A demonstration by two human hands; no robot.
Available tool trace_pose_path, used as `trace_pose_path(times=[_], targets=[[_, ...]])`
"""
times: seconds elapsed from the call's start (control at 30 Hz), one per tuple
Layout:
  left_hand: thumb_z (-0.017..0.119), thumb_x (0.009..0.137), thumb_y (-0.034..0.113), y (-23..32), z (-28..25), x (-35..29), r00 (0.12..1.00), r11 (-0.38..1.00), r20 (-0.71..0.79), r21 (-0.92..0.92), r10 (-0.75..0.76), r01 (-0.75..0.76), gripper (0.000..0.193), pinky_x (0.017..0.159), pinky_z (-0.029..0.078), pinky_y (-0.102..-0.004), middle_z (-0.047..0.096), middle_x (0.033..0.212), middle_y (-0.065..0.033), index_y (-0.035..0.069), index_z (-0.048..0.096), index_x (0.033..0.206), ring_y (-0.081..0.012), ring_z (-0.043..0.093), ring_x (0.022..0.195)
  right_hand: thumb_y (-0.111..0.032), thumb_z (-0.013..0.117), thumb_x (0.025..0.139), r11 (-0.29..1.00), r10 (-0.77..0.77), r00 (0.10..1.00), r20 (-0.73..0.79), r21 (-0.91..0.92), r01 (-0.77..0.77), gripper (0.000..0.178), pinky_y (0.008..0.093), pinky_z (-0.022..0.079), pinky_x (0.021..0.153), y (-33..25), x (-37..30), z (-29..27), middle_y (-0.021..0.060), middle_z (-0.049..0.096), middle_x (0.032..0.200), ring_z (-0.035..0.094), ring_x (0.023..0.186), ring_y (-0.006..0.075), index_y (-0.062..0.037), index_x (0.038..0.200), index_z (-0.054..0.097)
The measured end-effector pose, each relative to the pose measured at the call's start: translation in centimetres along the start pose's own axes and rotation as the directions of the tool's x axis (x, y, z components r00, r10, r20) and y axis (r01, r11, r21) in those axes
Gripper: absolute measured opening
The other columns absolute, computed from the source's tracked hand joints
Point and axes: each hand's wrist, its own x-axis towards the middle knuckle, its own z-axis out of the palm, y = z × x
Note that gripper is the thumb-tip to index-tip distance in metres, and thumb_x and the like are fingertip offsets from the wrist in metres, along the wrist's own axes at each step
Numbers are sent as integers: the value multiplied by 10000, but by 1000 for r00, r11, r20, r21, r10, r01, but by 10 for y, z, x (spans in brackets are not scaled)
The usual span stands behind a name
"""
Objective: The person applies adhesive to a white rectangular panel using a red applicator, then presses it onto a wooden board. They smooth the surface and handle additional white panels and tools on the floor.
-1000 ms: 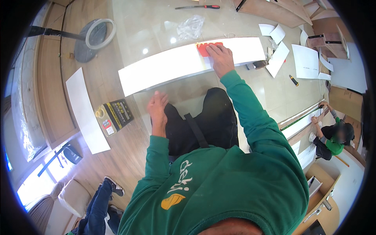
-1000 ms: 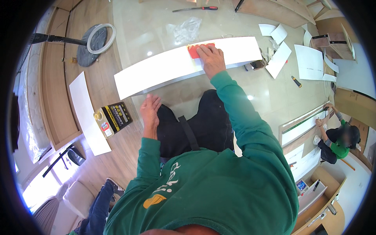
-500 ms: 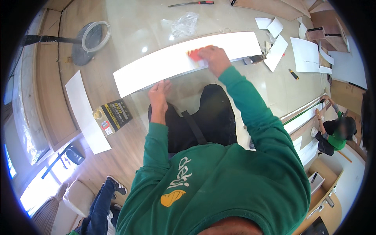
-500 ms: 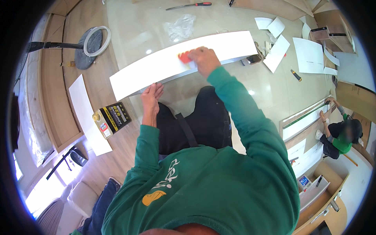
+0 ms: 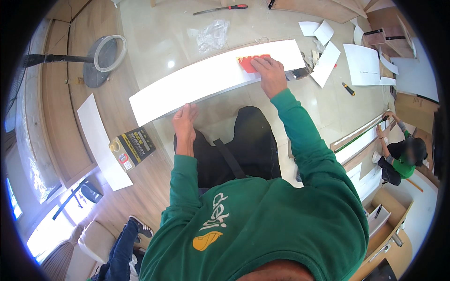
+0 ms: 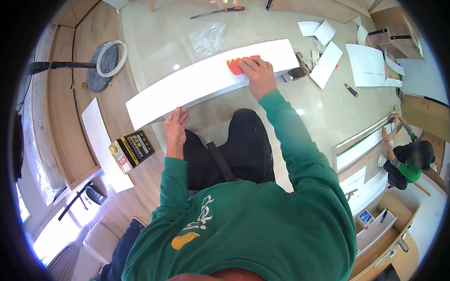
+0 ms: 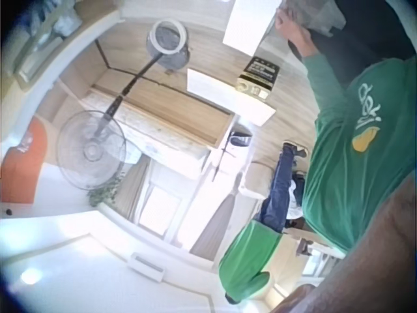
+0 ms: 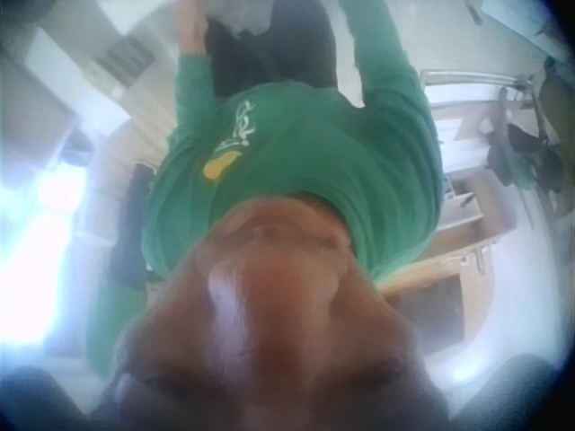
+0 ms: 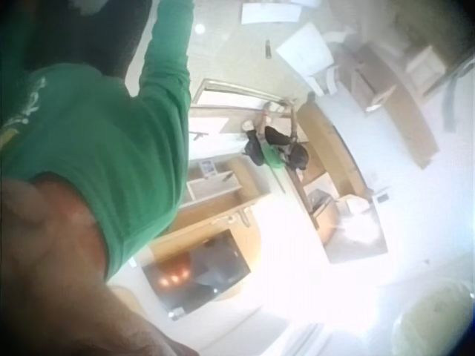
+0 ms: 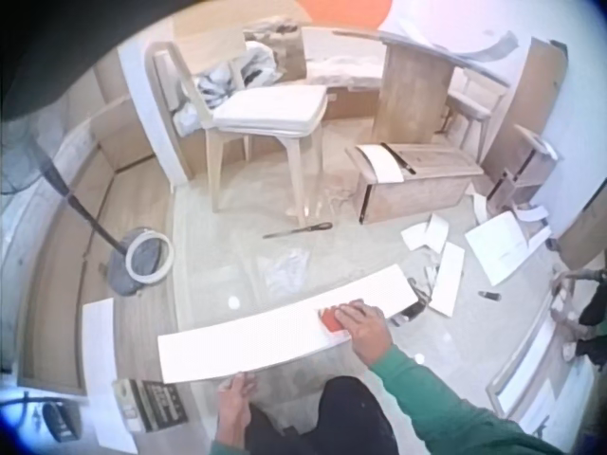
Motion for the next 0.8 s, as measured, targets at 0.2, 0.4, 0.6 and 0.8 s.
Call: trace_pose_path(times=[0.2, 0.4, 0.6, 0.8], targets=[[655, 974, 217, -4, 4, 0, 1000, 999, 0, -33, -14, 14, 253, 886, 560, -408, 702, 1007, -129, -13, 626, 1075, -284, 693, 997, -8, 577, 795, 1000, 6, 999, -37, -4, -6, 428, 438, 426, 932, 17, 16, 25, 39, 628, 1248, 559, 1146, 289, -109, 1209, 620], [657, 972, 222, -3, 7, -1, 999, 999, -29, -35, -25, 24, 266, 895, 556, -420, 698, 1016, -138, -18, 616, 1079, -296, 690, 1015, -21, 566, 799, 996, 71, 995, -68, 61, -67, 340, 439, 461, 888, 35, 31, 29, 45, 667, 1176, 591, 1099, 304, -121, 1113, 651], [591, 1006, 205, -4, 12, -4, 1000, 998, -23, -63, 2, -4, 366, 967, 522, -475, 638, 1141, -211, -99, 534, 1201, -369, 644, 1099, -34, 581, 795, 982, -73, 993, 96, 181, 55, 271, 444, 473, 846, 8, 19, 12, 22, 680, 1130, 599, 1073, 288, -117, 1038, 667], [566, 1012, 176, -9, 14, -6, 997, 995, -68, -91, -41, 35, 361, 1008, 508, -486, 608, 1205, -262, -120, 507, 1209, -397, 617, 1151, -24, 583, 795, 971, -152, 940, 305, 223, 84, 291, 411, 437, 913, -10, -37, -44, 6, 665, 1143, 580, 1099, 258, -134, 1054, 656]])
